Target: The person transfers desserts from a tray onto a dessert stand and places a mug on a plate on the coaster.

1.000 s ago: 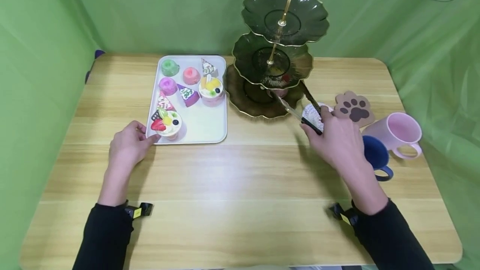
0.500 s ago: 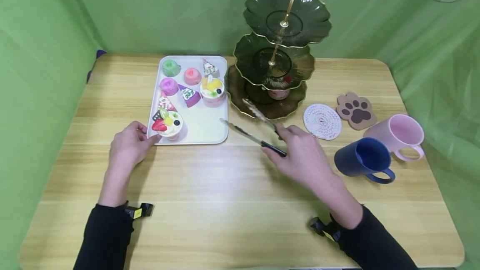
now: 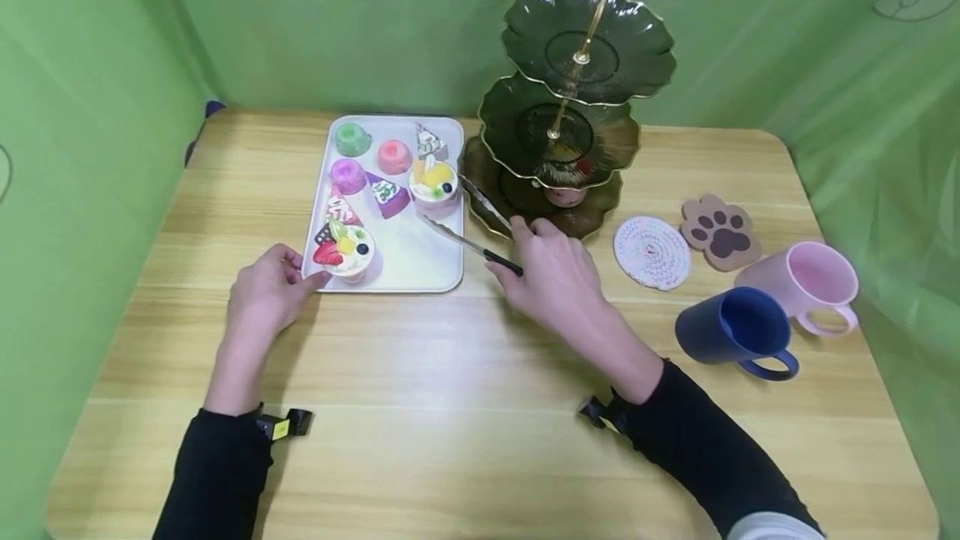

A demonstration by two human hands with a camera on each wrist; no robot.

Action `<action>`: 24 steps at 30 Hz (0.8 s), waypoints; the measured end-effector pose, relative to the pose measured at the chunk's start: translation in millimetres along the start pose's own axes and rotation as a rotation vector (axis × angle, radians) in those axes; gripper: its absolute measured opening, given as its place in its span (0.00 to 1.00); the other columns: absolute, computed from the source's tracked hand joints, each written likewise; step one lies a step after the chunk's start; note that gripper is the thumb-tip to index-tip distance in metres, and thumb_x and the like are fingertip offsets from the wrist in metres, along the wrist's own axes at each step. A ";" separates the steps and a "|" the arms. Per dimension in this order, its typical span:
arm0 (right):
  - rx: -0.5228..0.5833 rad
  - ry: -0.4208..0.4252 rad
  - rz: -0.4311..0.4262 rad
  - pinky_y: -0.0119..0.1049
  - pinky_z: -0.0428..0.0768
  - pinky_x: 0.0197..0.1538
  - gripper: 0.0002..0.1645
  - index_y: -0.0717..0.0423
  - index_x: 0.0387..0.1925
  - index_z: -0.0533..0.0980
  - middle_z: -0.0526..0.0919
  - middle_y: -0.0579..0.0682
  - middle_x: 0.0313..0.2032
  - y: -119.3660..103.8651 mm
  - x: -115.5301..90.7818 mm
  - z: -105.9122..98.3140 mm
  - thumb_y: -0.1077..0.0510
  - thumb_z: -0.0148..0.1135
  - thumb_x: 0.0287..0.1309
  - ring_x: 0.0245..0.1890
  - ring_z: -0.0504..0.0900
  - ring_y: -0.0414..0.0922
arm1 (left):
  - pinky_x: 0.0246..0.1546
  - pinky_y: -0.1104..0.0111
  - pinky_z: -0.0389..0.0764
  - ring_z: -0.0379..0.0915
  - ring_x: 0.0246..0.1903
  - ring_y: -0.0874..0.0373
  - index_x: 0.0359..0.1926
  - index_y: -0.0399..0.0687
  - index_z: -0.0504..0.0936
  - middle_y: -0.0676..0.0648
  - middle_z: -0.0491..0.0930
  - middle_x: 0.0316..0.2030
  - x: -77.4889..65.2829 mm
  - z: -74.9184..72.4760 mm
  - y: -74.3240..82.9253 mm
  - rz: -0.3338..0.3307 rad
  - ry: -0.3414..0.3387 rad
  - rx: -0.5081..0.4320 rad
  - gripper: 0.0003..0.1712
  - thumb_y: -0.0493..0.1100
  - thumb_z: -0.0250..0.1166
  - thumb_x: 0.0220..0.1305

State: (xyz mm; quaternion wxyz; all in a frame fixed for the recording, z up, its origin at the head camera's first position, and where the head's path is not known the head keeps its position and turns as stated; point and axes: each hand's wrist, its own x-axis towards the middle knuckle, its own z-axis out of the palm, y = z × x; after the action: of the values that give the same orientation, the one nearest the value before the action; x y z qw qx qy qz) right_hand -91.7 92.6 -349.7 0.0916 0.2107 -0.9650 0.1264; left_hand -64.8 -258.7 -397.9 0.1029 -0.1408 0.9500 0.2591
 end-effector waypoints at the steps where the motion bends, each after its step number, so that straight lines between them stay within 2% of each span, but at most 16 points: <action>1: -0.003 -0.005 0.000 0.45 0.72 0.20 0.37 0.60 0.53 0.71 0.73 0.53 0.31 -0.1 2.6 1.5 0.39 0.63 0.50 0.20 0.73 0.51 | 0.26 0.63 0.64 0.69 0.27 0.50 0.42 0.43 0.70 0.44 0.76 0.31 -0.2 0.1 0.0 -0.002 -0.002 -0.001 0.27 0.60 0.64 0.56; 15: -0.023 -0.084 0.061 0.50 0.74 0.24 0.39 0.56 0.57 0.69 0.75 0.55 0.39 -8.4 30.3 15.1 0.36 0.62 0.50 0.27 0.77 0.57 | 0.27 0.63 0.64 0.69 0.27 0.50 0.43 0.43 0.70 0.43 0.76 0.31 1.4 0.6 -2.0 -0.011 -0.011 -0.008 0.27 0.60 0.63 0.56; 24: -0.052 -0.104 0.040 0.47 0.73 0.24 0.37 0.57 0.55 0.71 0.74 0.53 0.36 -10.3 44.3 19.8 0.37 0.63 0.50 0.26 0.76 0.54 | 0.26 0.63 0.64 0.68 0.27 0.50 0.43 0.42 0.70 0.43 0.75 0.32 1.5 0.1 -1.3 -0.019 -0.021 -0.020 0.27 0.60 0.64 0.56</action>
State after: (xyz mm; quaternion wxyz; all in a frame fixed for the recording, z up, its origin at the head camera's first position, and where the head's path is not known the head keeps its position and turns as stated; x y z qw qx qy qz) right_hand -129.4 61.0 -356.3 0.0441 0.1953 -0.9754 0.0918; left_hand -65.7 -260.0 -399.1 0.1137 -0.1483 0.9449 0.2688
